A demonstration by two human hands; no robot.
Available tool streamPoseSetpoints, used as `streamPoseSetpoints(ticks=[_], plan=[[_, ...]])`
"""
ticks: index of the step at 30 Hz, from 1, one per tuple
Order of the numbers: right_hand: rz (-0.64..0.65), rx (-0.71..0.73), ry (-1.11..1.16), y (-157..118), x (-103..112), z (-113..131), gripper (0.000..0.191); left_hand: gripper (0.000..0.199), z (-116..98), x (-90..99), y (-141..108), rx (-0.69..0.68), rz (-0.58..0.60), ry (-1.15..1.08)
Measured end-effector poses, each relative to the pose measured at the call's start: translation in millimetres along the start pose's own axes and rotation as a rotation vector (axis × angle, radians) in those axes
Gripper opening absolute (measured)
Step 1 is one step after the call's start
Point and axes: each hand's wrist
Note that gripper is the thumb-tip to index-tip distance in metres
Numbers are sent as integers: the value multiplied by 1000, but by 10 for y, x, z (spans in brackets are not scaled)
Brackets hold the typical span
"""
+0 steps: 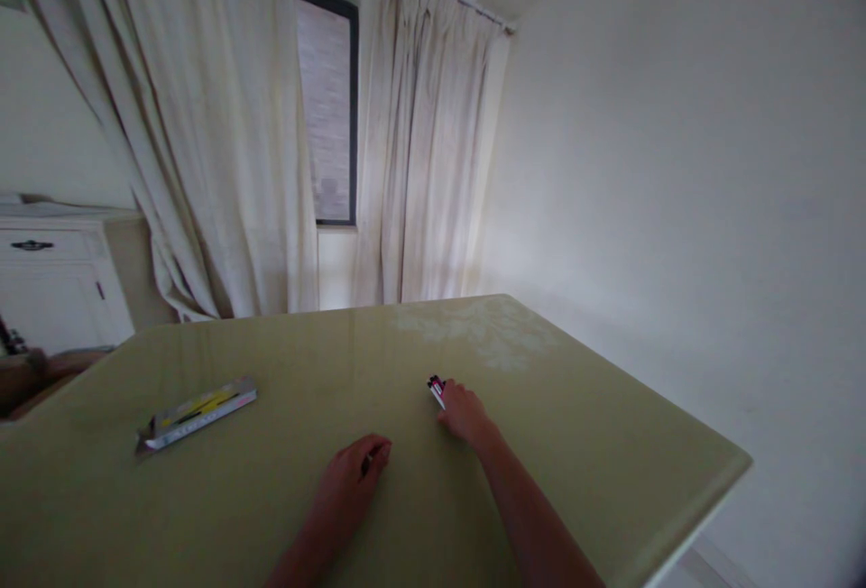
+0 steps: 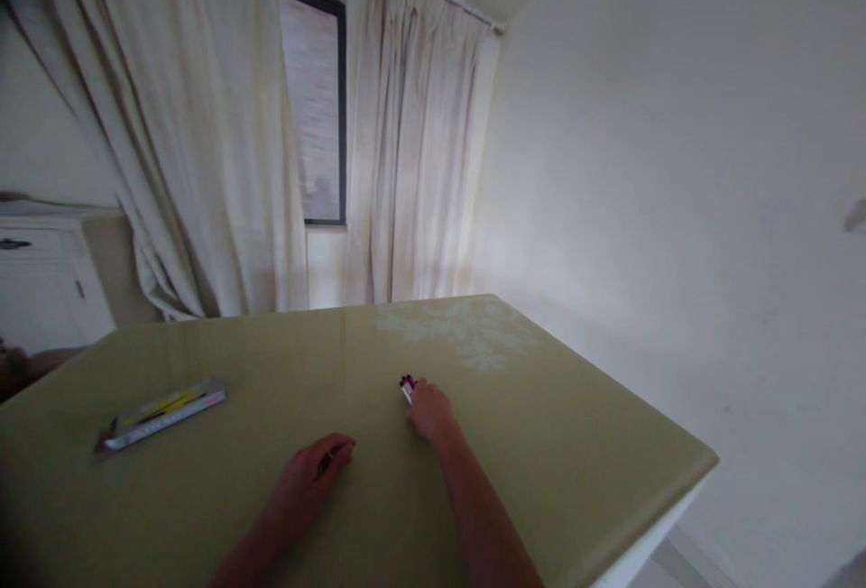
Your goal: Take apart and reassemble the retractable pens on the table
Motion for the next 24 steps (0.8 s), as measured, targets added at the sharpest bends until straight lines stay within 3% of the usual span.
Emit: streamPoseSetpoints(ticks=[4, 6, 9, 13, 16, 20, 24], plan=[[-55, 75, 116, -47, -132, 207, 54, 41, 29, -19, 2, -4, -14, -22], [-154, 170, 386, -82, -228, 298, 57, 39, 52, -33, 2, -2, -45, -32], [-267, 308, 944, -144, -375, 451, 43, 37, 78, -59, -3, -12, -94, -33], [-246, 358, 1332, -237, -510, 675, 29, 47, 101, -93, -13, -45, -127, 3], [-199, 335, 1460, -298, -556, 794, 31, 52, 113, -101, -17, -73, -124, 52], [-116, 289, 1534, -351, -549, 863, 44, 38, 113, -85, -20, -70, -128, 107], [-134, 235, 1486, -408, -465, 897, 38, 37, 90, -75, -25, -66, -112, 126]])
Point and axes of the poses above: each hand's wrist, its own y-axis towards the middle knuckle, its own x-axis out of the back of the hand, z = x × y
